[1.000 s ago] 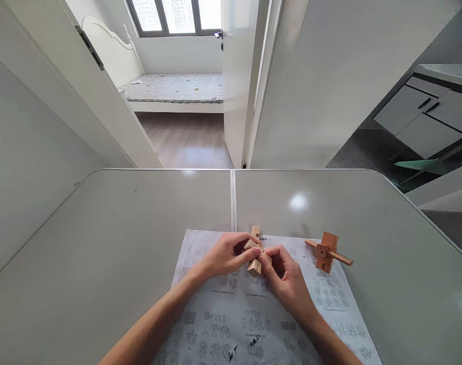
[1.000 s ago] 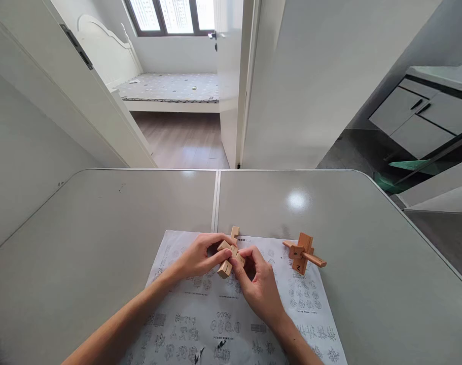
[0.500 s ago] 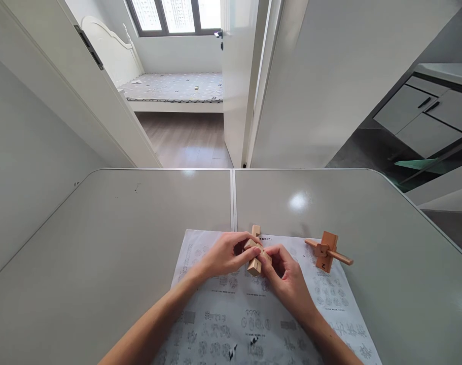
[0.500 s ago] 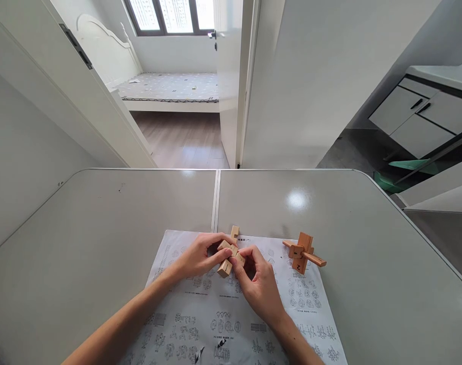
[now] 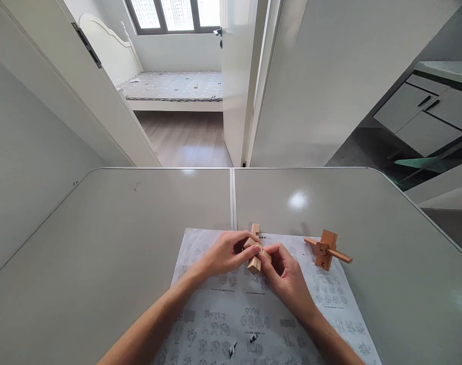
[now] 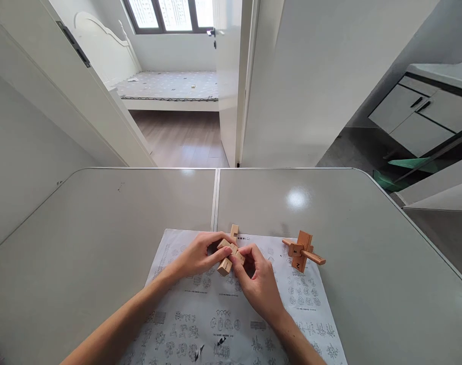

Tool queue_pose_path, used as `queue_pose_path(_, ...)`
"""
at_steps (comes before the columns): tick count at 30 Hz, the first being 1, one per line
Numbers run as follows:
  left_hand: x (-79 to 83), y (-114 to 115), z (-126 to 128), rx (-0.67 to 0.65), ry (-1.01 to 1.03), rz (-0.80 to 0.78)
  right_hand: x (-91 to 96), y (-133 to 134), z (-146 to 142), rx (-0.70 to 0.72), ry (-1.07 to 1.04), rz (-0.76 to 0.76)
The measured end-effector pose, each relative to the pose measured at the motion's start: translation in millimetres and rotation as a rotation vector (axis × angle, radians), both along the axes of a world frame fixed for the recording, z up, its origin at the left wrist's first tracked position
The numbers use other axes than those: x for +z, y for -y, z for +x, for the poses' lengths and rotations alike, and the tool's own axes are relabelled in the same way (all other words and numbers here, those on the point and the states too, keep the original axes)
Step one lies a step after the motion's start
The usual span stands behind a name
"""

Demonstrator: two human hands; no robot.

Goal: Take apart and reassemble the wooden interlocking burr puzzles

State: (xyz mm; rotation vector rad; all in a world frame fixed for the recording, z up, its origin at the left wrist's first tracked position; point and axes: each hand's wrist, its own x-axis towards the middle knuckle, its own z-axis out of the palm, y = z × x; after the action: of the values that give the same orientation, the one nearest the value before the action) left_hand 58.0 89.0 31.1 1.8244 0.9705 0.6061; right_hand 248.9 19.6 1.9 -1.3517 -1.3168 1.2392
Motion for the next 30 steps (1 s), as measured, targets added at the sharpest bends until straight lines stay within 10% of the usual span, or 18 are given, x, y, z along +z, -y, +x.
queue_pose_path(30,-0.7,-0.3,0.2,0.009,0.021,0.016,2.7,-0.4,-0.3,0.004,0.008,0.024)
